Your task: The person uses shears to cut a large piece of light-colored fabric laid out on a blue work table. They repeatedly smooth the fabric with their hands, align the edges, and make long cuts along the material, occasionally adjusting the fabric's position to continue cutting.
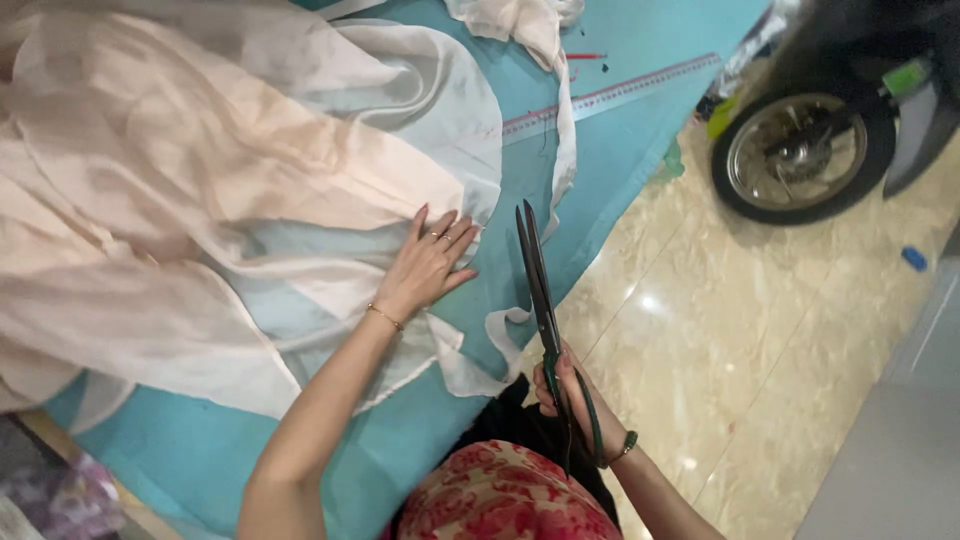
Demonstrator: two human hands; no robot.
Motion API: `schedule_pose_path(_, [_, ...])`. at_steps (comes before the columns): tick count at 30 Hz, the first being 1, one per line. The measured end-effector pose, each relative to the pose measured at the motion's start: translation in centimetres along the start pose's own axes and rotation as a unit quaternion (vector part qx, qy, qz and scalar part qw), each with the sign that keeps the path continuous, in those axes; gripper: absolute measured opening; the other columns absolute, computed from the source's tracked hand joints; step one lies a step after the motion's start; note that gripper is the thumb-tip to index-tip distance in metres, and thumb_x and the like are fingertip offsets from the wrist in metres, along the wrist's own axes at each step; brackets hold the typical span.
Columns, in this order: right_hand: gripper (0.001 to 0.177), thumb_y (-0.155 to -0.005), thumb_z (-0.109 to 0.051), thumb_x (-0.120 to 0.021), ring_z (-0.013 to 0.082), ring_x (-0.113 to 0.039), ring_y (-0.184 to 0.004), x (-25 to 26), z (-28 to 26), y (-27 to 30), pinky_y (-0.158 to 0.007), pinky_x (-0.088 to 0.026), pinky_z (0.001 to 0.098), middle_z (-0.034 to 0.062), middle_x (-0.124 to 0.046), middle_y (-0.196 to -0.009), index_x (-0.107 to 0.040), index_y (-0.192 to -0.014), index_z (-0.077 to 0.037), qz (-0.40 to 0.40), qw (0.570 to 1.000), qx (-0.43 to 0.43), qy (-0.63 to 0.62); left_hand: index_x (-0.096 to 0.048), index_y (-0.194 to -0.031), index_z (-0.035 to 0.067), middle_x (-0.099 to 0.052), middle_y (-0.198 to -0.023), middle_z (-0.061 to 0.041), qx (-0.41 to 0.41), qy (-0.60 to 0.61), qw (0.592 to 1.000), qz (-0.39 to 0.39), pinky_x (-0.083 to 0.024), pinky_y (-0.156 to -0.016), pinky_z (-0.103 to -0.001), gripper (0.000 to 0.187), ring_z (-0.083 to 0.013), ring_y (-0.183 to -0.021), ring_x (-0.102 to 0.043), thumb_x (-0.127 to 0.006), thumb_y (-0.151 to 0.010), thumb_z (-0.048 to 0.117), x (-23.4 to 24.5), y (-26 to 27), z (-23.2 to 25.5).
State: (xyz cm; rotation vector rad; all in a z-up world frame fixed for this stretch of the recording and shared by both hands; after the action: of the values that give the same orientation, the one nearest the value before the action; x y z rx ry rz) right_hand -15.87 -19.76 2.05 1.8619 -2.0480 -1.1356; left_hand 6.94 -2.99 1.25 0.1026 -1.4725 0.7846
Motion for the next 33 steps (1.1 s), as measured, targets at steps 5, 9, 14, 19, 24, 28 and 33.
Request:
schedule_pose_path(5, [0.054, -0.097, -0.057, -0.042, 0.0104, -0.043, -0.066, -3.2, 2.5, -1.2, -0.058, -0.039, 0.0257, 0.0004, -0.051, -0.089, -0.042, -0.136, -0.019, 0.044, 0.997, -0.018, -0.053, -0.067, -0.129, 0.012, -0.066, -0.138, -0.001, -0.096, -0.143, 0.981, -0.088, -0.026, -0.126, -0.047, 0.039, -0.0157, -0.135, -0.054, -0.06, -0.092, 0.021, -2.8, 0.1, -1.8])
schedule_pose_path(9, [0.062, -0.108, -0.066, -0.038, 0.0113, -0.042, -0.067, -6.2, 4.3, -1.8, -0.058, -0.038, 0.0265, 0.0011, -0.044, -0.08, -0.049, -0.105, -0.005, 0.036, 0.993, -0.005, -0.108, -0.07, -0.116, 0.013, -0.07, -0.129, -0.001, -0.109, -0.054, 0.989, -0.09, -0.03, -0.123, -0.05, 0.03, -0.0155, -0.131, -0.058, -0.058, -0.088, 0.013, -1.8, 0.0, -2.3])
schedule_pose_path(14, [0.067, -0.095, -0.072, -0.039, 0.0147, -0.047, -0.063, -9.2, 6.4, -2.2, -0.058, -0.041, 0.0284, 0.0038, -0.049, -0.072, -0.057, -0.093, -0.008, 0.143, 0.987, -0.039, -0.066, -0.072, -0.116, 0.013, -0.07, -0.131, -0.003, -0.044, 0.117, 0.992, -0.009, -0.038, -0.115, -0.043, 0.022, -0.0228, -0.126, -0.061, -0.064, -0.097, 0.02, -2.3, 1.2, -2.8])
schedule_pose_path(19, [0.065, -0.093, -0.072, -0.04, 0.0168, -0.048, -0.064, -12.0, 7.8, -2.5, -0.058, -0.041, 0.0306, 0.0046, -0.05, -0.073, -0.057, -0.093, -0.01, 0.213, 0.968, -0.086, -0.101, -0.072, -0.121, 0.013, -0.069, -0.133, -0.003, -0.035, 0.148, 0.988, 0.01, -0.039, -0.116, -0.043, 0.026, -0.0228, -0.127, -0.059, -0.068, -0.097, 0.023, -2.0, 1.5, -2.9])
schedule_pose_path(24, [0.069, -0.094, -0.073, -0.038, 0.0168, -0.05, -0.067, -12.8, 11.3, -3.6, -0.061, -0.044, 0.0309, 0.004, -0.051, -0.074, -0.058, -0.093, -0.007, 0.252, 0.956, -0.105, -0.112, -0.073, -0.121, 0.012, -0.069, -0.132, -0.003, -0.042, 0.18, 0.983, 0.013, -0.039, -0.117, -0.045, 0.028, -0.0235, -0.129, -0.058, -0.068, -0.096, 0.024, -1.8, 1.3, -3.1])
schedule_pose_path(28, [0.06, -0.094, -0.07, -0.039, 0.0149, -0.052, -0.071, -14.6, 9.8, -4.6, -0.066, -0.047, 0.031, 0.0015, -0.054, -0.082, -0.057, -0.108, -0.015, 0.25, 0.953, -0.128, -0.113, -0.072, -0.122, 0.012, -0.069, -0.132, -0.003, -0.032, 0.209, 0.977, 0.007, -0.038, -0.117, -0.045, 0.03, -0.023, -0.129, -0.058, -0.069, -0.095, 0.024, -1.5, 1.0, -3.3])
schedule_pose_path(33, [0.053, -0.096, -0.067, -0.04, 0.0122, -0.052, -0.072, -15.3, 8.0, -7.0, -0.065, -0.047, 0.031, 0.0, -0.054, -0.089, -0.051, -0.117, -0.019, 0.26, 0.955, -0.091, -0.108, -0.072, -0.125, 0.012, -0.07, -0.132, -0.003, -0.016, 0.238, 0.971, 0.015, -0.038, -0.117, -0.045, 0.032, -0.0224, -0.129, -0.059, -0.068, -0.096, 0.024, -0.8, 0.7, -3.6])
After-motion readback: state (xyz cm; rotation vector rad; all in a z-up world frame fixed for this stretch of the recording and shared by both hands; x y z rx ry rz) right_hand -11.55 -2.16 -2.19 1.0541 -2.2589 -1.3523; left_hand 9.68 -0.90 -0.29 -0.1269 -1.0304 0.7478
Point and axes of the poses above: each hand's wrist, its own y-axis away from the middle knuckle, its own x-axis out of the back of the hand, z = x × y, the point moved 5 cm from there along -y, towards the middle knuckle
